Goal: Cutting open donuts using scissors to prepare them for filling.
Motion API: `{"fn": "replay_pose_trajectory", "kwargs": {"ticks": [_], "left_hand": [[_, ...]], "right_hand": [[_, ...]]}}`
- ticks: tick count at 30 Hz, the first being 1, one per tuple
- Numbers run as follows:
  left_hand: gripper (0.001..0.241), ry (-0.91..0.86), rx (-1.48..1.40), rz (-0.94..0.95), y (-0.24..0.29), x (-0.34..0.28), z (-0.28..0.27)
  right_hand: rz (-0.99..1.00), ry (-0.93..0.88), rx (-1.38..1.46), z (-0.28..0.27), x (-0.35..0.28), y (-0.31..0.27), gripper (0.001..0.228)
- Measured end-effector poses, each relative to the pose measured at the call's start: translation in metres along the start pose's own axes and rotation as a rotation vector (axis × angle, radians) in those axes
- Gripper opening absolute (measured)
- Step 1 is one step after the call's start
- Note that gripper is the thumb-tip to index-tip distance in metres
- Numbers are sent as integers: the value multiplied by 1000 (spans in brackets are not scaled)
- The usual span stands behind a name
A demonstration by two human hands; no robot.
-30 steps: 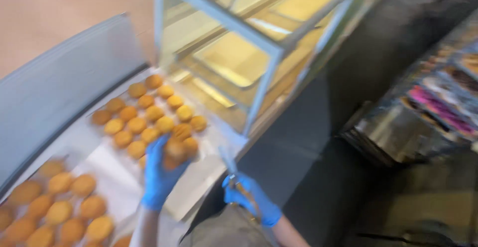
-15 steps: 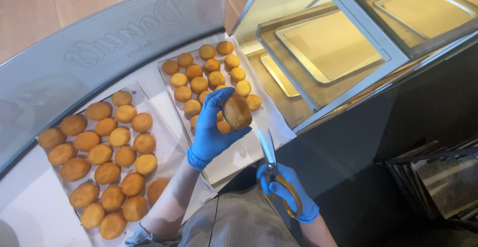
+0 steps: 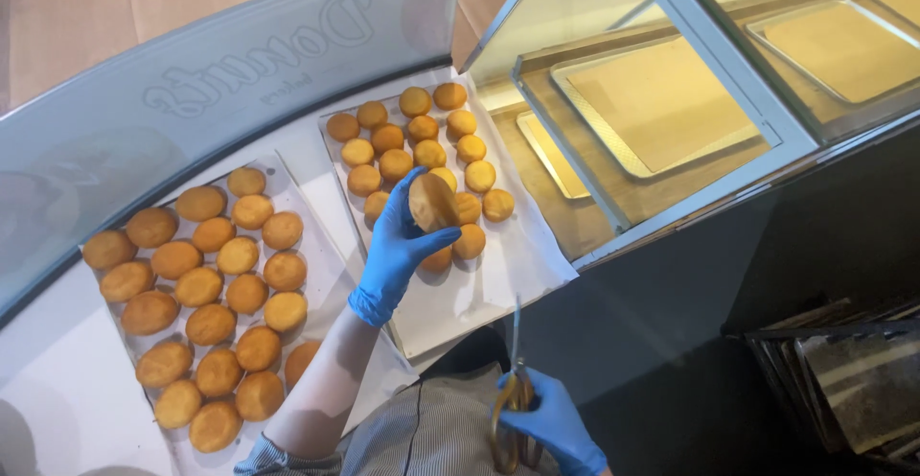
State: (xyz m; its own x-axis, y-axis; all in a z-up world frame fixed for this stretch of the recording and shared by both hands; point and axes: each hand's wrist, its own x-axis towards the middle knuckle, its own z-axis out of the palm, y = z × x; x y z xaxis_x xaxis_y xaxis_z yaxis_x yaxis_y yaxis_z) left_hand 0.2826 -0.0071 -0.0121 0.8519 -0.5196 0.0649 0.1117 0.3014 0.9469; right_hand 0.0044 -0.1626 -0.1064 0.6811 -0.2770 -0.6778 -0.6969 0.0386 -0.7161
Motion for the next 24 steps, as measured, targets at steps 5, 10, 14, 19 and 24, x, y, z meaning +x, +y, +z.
{"fn": "replay_pose_trajectory", "kwargs": {"ticks": [5, 10, 14, 19, 24], "left_hand": [[97, 43, 239, 103, 13, -7, 4], [95, 30, 349, 333, 13, -10, 0], [92, 33, 465, 437, 21, -11, 4], [92, 17, 447, 457, 27, -11, 8], [88, 11, 557, 500, 43, -20, 19]], "right_hand": [[-74, -216, 274, -28, 11, 66, 50], [-26, -339, 329, -31, -9, 33, 54], [-180, -408, 602, -15, -30, -10, 59], [-359, -396, 983, -6, -45, -72, 74], [-599, -145, 211, -19, -18, -40, 91]]}}
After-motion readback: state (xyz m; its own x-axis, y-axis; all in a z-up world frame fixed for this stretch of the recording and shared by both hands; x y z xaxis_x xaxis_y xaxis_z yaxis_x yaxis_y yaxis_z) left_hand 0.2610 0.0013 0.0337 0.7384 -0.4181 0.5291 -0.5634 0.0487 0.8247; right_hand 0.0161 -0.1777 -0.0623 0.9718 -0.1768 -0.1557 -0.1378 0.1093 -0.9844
